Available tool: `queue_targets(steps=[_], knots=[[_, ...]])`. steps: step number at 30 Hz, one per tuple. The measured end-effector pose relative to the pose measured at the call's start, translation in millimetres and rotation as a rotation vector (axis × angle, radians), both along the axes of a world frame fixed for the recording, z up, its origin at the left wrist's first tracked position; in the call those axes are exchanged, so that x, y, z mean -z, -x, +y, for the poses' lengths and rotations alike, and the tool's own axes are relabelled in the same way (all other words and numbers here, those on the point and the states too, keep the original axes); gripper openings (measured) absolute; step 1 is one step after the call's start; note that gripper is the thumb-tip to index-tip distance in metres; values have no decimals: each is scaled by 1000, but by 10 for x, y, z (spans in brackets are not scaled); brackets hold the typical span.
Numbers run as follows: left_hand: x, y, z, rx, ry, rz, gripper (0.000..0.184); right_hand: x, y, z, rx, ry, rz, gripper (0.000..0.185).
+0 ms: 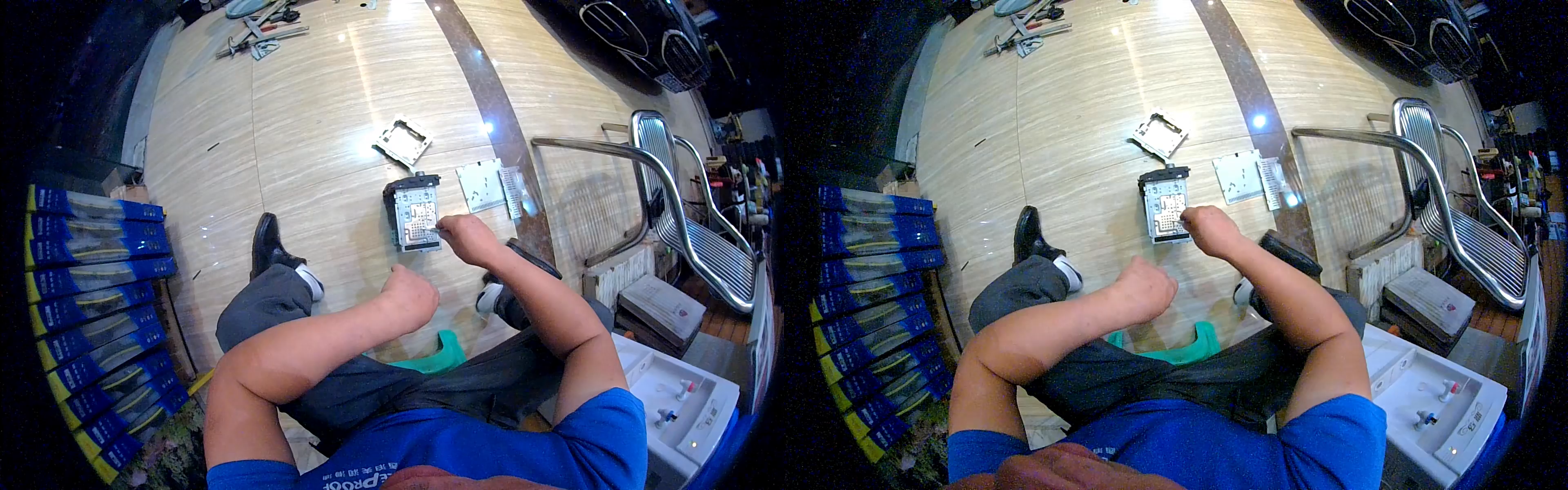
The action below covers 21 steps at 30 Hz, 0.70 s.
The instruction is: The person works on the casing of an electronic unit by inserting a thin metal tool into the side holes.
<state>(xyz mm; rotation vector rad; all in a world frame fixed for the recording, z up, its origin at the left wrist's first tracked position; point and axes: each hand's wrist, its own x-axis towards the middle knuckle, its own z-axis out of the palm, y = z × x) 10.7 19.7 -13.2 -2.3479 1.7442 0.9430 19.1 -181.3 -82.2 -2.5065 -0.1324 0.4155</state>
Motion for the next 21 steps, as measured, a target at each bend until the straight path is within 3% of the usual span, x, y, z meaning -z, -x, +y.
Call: queue_targets(steps=[5,14,21], knots=[[1,-1,-10,-3,-12,12,16,-104,-14,13,16,39,102,21],[-12,-4,-13,0,-22,10,17,56,18,-10,-2,-91,-78,20],[17,7,-10,0,-26,0,17,-124,-17,28,45,3,73,20]])
